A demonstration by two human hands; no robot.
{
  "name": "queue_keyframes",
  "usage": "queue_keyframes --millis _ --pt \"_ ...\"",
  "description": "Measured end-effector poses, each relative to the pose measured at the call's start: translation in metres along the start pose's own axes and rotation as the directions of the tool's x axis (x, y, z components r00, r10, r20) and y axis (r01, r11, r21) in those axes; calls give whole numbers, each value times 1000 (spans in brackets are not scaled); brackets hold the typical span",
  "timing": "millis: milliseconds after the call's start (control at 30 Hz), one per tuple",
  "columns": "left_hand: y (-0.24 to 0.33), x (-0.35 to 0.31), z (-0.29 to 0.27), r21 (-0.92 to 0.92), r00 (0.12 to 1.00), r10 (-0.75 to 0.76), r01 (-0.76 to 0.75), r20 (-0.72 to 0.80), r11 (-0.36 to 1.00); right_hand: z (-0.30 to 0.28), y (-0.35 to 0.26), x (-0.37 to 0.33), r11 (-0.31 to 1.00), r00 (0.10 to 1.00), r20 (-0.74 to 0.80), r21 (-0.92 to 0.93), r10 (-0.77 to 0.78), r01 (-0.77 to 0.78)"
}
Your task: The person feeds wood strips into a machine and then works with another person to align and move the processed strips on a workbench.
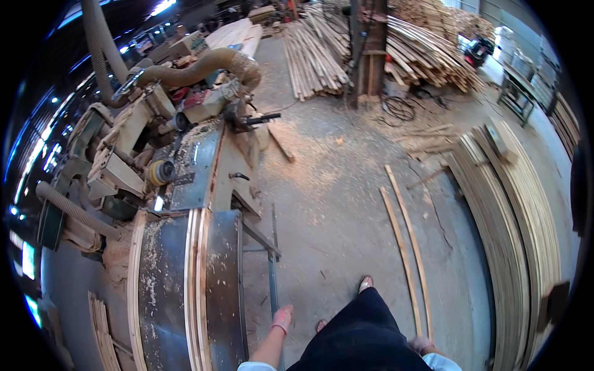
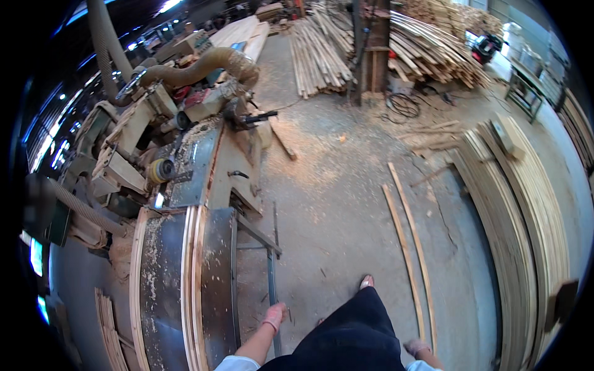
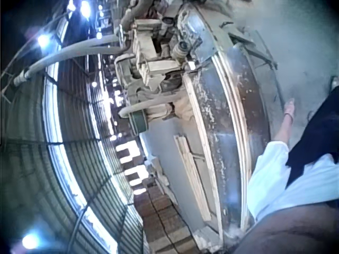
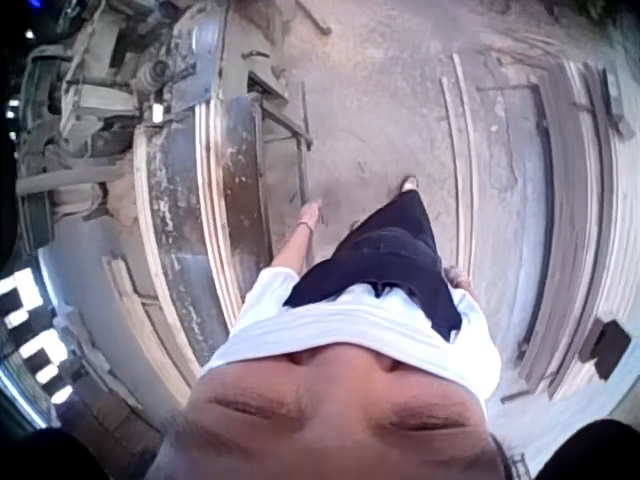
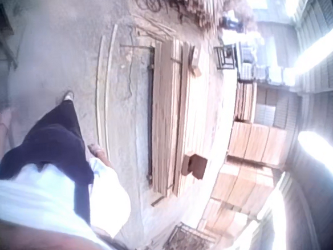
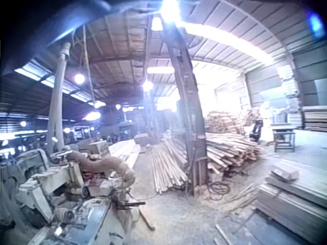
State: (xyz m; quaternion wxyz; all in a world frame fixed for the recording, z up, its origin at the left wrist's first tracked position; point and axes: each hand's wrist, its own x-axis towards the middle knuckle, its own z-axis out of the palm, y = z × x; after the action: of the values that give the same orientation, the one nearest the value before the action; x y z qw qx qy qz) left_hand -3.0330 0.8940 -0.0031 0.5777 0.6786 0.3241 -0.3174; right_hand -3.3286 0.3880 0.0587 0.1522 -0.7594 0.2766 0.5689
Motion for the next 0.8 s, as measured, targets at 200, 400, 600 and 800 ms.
queue_keyframes --millis 200,400,600,800 --pt "3 14 61 419 988 -155 140 1 897 -182 0 94 993 998 27 -101 -52 55" --pt "17 43 130 700 992 -84 -9 98 714 -425 -104 176 950 837 -474 1 -274 311" --pt "116 165 181 567 987 56 -135 153 813 -674 -341 112 666 645 -576 218 -502 713" --pt "323 277 235 551 991 1 -74 132 831 -774 -410 190 727 638 -393 -134 -662 673"
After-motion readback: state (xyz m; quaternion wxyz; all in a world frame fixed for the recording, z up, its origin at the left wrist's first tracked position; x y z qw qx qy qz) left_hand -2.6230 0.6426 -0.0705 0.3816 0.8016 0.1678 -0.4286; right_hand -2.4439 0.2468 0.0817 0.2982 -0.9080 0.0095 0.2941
